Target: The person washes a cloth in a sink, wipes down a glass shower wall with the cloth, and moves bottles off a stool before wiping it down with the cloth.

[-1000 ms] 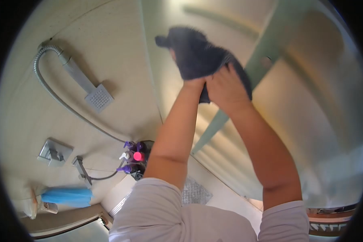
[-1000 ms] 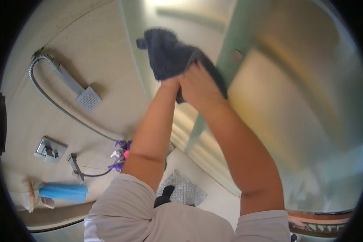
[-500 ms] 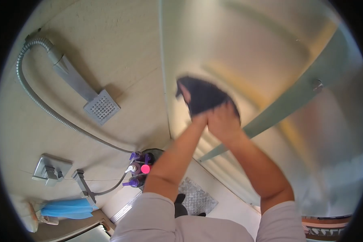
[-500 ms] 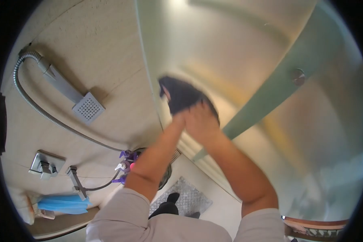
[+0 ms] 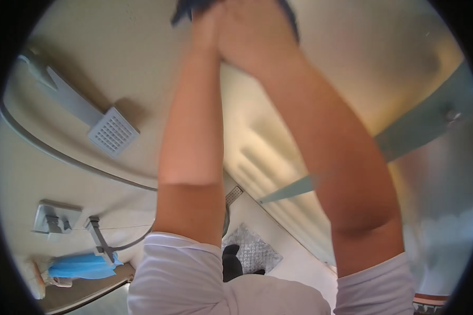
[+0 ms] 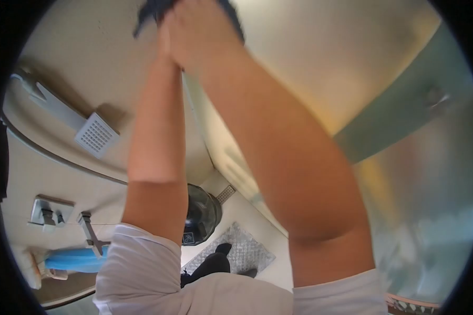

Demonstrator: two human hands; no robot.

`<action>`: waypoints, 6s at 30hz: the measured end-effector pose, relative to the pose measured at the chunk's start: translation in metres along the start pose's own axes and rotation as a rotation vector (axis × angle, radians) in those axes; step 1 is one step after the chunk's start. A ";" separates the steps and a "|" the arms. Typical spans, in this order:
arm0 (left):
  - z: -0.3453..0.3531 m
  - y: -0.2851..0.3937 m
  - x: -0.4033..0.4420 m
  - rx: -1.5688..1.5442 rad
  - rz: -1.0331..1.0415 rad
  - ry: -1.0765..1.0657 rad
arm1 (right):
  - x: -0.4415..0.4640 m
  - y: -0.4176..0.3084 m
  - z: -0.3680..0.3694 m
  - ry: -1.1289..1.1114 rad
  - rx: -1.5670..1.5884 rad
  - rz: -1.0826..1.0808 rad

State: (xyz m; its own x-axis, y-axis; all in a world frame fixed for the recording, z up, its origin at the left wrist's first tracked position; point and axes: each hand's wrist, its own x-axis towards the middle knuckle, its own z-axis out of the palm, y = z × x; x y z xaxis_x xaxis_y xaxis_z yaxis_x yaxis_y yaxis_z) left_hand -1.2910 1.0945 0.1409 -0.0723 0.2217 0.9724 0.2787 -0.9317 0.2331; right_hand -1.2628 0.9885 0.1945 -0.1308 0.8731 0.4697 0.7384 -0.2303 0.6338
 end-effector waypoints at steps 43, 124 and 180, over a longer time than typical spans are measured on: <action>-0.101 0.222 -0.648 -0.279 -0.381 -1.053 | -0.615 -0.292 0.170 -0.014 0.406 0.540; -0.119 0.481 -0.322 -0.608 0.669 -0.089 | -0.638 -0.050 -0.036 0.724 -0.399 0.932; -0.117 0.357 -0.585 -0.679 1.038 -0.900 | -0.757 -0.279 0.142 0.406 0.205 1.322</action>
State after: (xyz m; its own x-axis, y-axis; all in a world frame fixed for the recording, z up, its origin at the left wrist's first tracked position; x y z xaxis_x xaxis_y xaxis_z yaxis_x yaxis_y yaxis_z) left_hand -1.2615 0.5984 -0.3458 0.5274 -0.7278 0.4383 -0.6568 -0.6765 -0.3332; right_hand -1.2754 0.4529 -0.4250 0.5758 -0.1303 0.8072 0.5417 -0.6787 -0.4959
